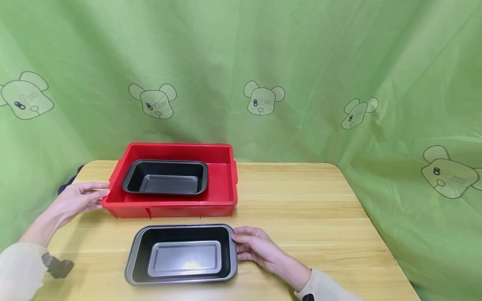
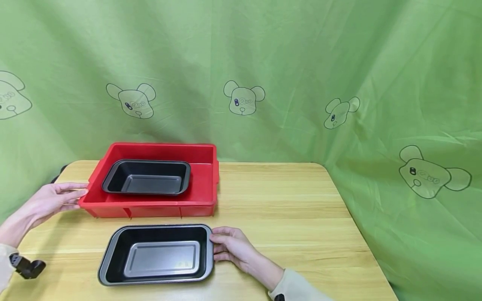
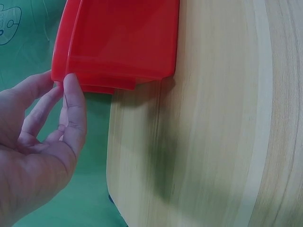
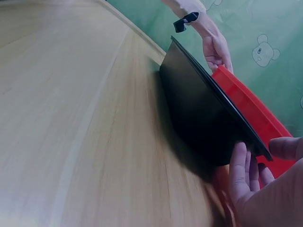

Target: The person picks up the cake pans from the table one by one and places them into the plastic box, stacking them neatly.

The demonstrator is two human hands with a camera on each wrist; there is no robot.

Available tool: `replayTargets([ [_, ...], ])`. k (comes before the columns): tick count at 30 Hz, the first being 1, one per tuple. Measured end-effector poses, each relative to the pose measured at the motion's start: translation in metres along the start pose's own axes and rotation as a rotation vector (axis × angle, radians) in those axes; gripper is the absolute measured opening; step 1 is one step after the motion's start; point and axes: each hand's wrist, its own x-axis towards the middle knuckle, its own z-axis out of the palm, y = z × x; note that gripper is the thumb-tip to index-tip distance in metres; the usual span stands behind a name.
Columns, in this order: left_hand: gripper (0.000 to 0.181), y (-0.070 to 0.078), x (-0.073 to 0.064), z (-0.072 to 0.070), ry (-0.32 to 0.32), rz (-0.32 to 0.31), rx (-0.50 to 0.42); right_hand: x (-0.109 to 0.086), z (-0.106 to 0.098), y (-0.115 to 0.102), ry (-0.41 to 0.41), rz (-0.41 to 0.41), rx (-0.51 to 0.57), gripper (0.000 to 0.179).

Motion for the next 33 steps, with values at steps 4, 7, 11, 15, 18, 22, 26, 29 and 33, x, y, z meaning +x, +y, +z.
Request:
replayTargets([
  [4,0.024,0.0005,0.0001,0.0,-0.004,-0.006,-0.009,0.0009,0.0032,-0.0007,-0.011,-0.004,0.004,0.024],
  [7,0.024,0.001,0.0005,0.0002,-0.005,-0.008,-0.014,0.0025,0.0058,-0.0015,-0.003,-0.004,-0.004,0.028],
  [11,0.023,0.0018,0.0004,0.0003,-0.002,-0.012,-0.006,0.0042,0.0085,-0.0022,0.019,-0.003,-0.017,0.034],
  [15,0.028,0.0024,-0.0003,0.0002,0.002,-0.014,0.013,0.005,0.01,-0.0012,0.036,-0.011,-0.023,0.036],
  [18,0.031,0.0024,-0.0007,0.0002,0.006,-0.014,0.023,0.0053,0.0106,-0.0003,0.041,-0.016,-0.023,0.035],
  [22,0.022,0.0023,-0.0006,0.0005,0.005,-0.012,0.006,0.0061,0.0097,0.0,0.036,-0.02,-0.02,0.035],
  [26,0.026,0.0024,-0.0003,0.0008,-0.002,-0.01,-0.015,0.0068,0.0087,0.0,0.034,-0.019,-0.017,0.036],
  [29,0.022,0.0025,0.0,0.0008,0.001,-0.013,-0.002,0.0074,0.0087,0.0001,0.035,-0.013,-0.017,0.035],
  [33,0.039,0.0025,0.0005,0.0007,0.009,-0.015,0.033,0.0082,0.0088,0.002,0.027,-0.015,-0.016,0.034],
])
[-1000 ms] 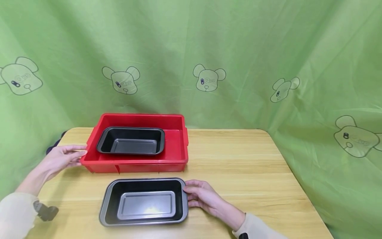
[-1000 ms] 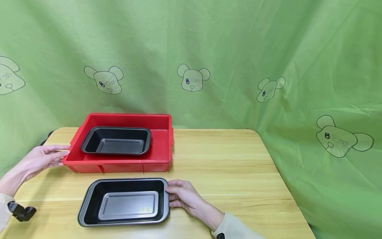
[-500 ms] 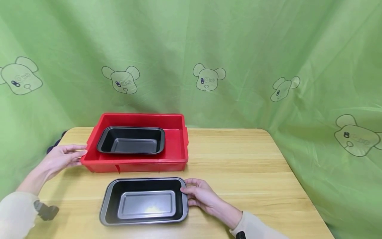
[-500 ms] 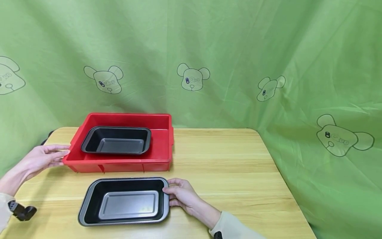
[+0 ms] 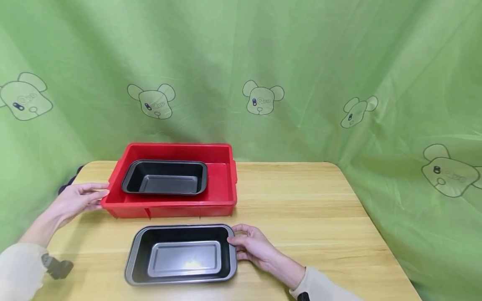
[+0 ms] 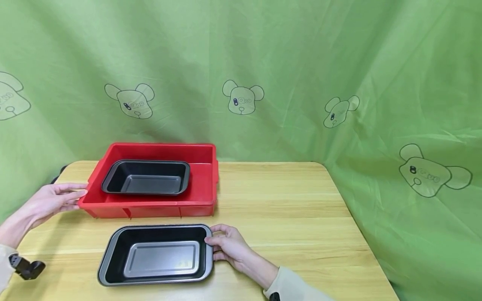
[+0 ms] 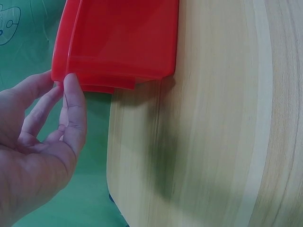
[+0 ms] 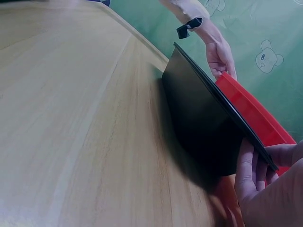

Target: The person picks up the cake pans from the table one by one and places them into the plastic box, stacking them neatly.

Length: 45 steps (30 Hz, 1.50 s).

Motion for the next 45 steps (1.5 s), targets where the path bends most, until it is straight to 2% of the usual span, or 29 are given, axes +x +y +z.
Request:
replayTargets([
  [2,0.041,0.0,0.0,0.0,0.002,0.001,0.003,0.0,0.0,0.001,-0.007,-0.004,0.001,0.034],
  [6,0.022,-0.001,0.0,0.0,-0.005,0.007,-0.027,-0.003,0.0,0.001,-0.019,-0.013,0.003,0.035],
  [11,0.029,-0.001,-0.001,0.001,-0.01,0.007,-0.06,-0.008,0.0,-0.003,-0.025,-0.029,-0.004,0.035],
  [31,0.028,0.0,-0.001,0.001,-0.012,0.001,-0.054,-0.027,-0.008,-0.019,0.024,-0.068,-0.04,0.035],
  [45,0.026,0.0,-0.002,0.0,-0.014,0.004,-0.045,-0.043,-0.017,-0.047,0.039,-0.093,-0.075,0.037],
])
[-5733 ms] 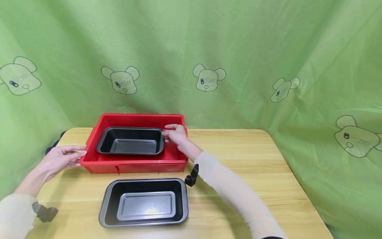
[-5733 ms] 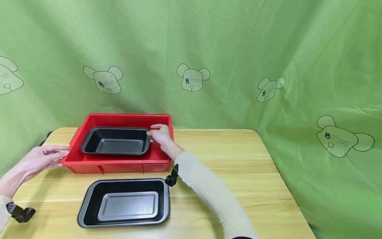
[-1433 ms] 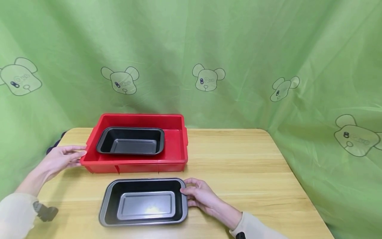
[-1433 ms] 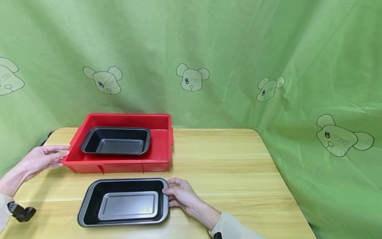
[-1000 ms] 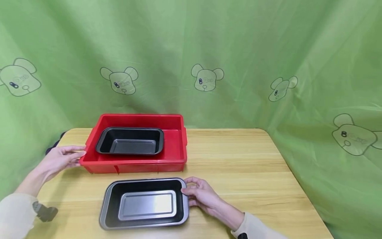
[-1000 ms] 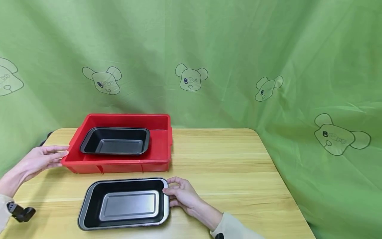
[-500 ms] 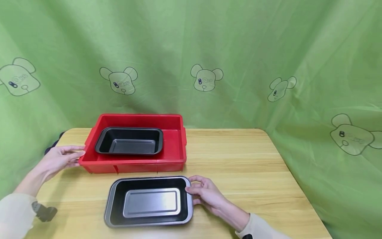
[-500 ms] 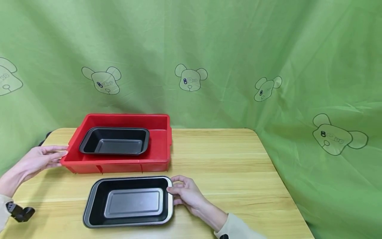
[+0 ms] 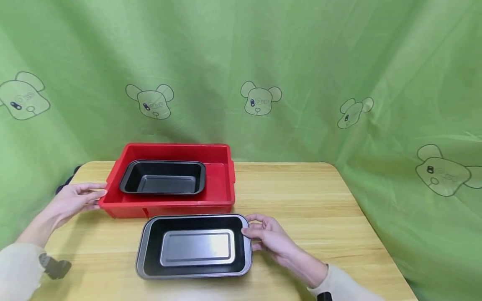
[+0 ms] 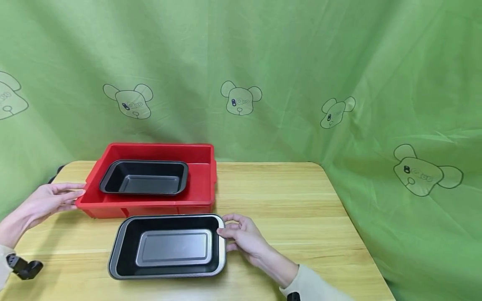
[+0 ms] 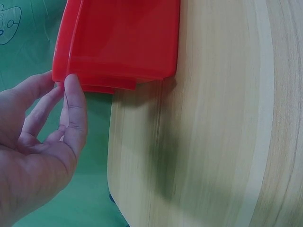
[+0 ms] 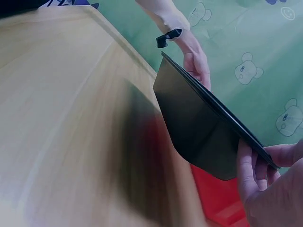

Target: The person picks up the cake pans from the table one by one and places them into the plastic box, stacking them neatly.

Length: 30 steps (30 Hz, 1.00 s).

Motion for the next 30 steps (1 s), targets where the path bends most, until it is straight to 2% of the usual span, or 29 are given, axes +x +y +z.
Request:
replayTargets([
  [7,0.024,0.0,0.0,-0.001,0.003,-0.001,0.022,-0.006,-0.003,-0.017,0.003,-0.023,-0.021,0.032],
  [16,0.029,0.0,0.0,0.0,-0.013,0.004,-0.018,-0.006,-0.009,-0.043,-0.011,-0.066,0.003,0.028],
  [30,0.031,-0.001,0.0,0.001,-0.015,0.001,-0.031,0.003,-0.011,-0.076,0.018,-0.133,0.027,0.024],
])
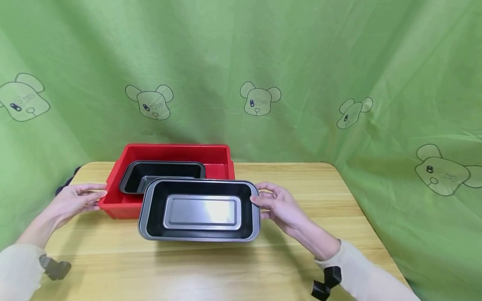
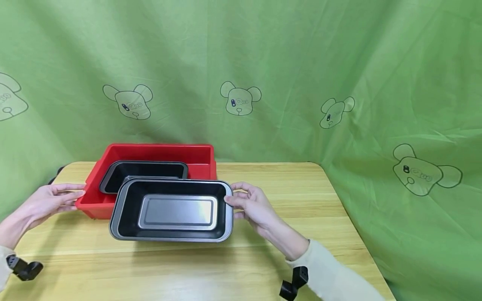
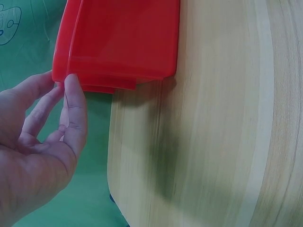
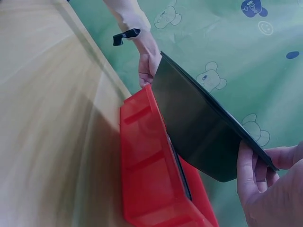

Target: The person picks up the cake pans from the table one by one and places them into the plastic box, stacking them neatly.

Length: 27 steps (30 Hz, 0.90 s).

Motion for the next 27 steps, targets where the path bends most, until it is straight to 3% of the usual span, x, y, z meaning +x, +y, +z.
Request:
replayTargets([
  [19,0.029,0.0,0.0,-0.001,0.003,0.0,0.003,0.049,0.011,-0.019,0.072,-0.036,0.006,0.034],
  [27,0.029,0.0,0.0,0.0,0.005,0.004,0.004,0.074,0.012,-0.019,0.093,-0.039,0.033,0.028],
])
